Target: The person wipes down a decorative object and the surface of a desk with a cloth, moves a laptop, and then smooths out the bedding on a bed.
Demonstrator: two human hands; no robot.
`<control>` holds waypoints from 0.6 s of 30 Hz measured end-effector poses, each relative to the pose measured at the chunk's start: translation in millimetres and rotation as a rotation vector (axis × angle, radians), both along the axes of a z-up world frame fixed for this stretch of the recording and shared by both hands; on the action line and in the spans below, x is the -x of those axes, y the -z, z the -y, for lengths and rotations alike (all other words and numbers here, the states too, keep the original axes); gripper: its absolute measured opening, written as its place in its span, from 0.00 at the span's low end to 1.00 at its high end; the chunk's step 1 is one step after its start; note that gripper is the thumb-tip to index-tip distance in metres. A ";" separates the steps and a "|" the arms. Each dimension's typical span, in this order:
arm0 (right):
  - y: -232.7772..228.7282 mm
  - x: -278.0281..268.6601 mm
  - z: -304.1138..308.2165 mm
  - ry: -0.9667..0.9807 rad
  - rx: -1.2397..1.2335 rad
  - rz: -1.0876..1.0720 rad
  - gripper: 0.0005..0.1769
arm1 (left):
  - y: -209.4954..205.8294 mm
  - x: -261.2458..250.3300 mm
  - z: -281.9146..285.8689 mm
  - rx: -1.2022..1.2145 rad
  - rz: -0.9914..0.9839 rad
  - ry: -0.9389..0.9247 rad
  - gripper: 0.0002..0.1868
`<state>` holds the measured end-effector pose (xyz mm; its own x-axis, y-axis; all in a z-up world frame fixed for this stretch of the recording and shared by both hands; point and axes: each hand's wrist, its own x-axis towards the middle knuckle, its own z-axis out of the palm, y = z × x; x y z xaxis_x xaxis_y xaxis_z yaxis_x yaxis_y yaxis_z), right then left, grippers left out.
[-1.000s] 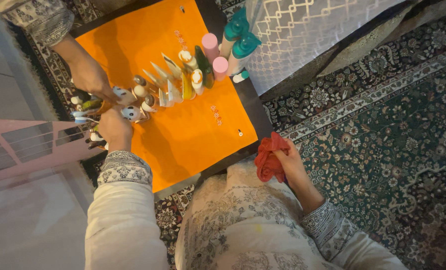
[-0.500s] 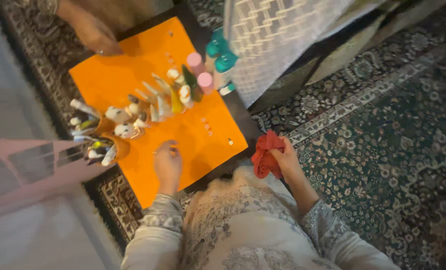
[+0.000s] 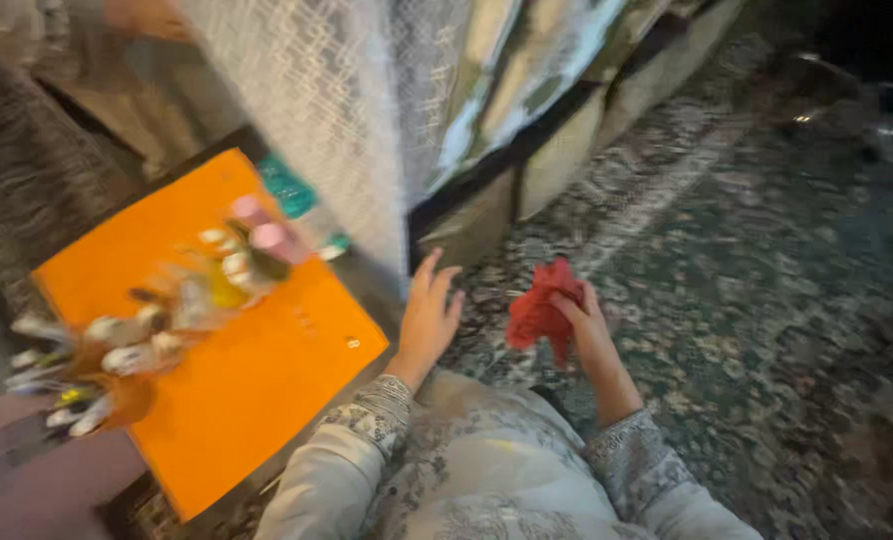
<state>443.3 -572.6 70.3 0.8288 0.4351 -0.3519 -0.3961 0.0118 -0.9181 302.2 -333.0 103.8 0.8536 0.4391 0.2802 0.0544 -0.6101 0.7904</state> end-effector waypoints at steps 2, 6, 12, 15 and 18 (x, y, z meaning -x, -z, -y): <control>-18.7 -15.5 50.8 -0.050 -0.026 -0.007 0.20 | -6.0 -32.6 27.9 -0.068 0.074 0.017 0.21; -56.9 -34.4 134.3 0.046 -0.050 -0.189 0.19 | -8.2 -93.5 98.9 -0.074 0.050 0.075 0.22; -38.2 -66.7 254.7 0.364 -0.205 -0.117 0.20 | -14.8 -160.5 198.2 -0.001 0.040 0.253 0.22; -4.2 -81.1 309.9 0.469 -0.138 0.000 0.23 | -14.2 -193.6 228.7 -0.057 0.047 0.335 0.28; 8.3 -89.0 347.1 0.551 0.025 -0.026 0.20 | -6.1 -223.0 255.6 -0.125 0.017 0.358 0.26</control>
<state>532.3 -919.7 62.0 0.9223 -0.0692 -0.3803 -0.3604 0.2020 -0.9107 525.2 -588.7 110.0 0.9417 0.0751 0.3280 -0.1924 -0.6796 0.7079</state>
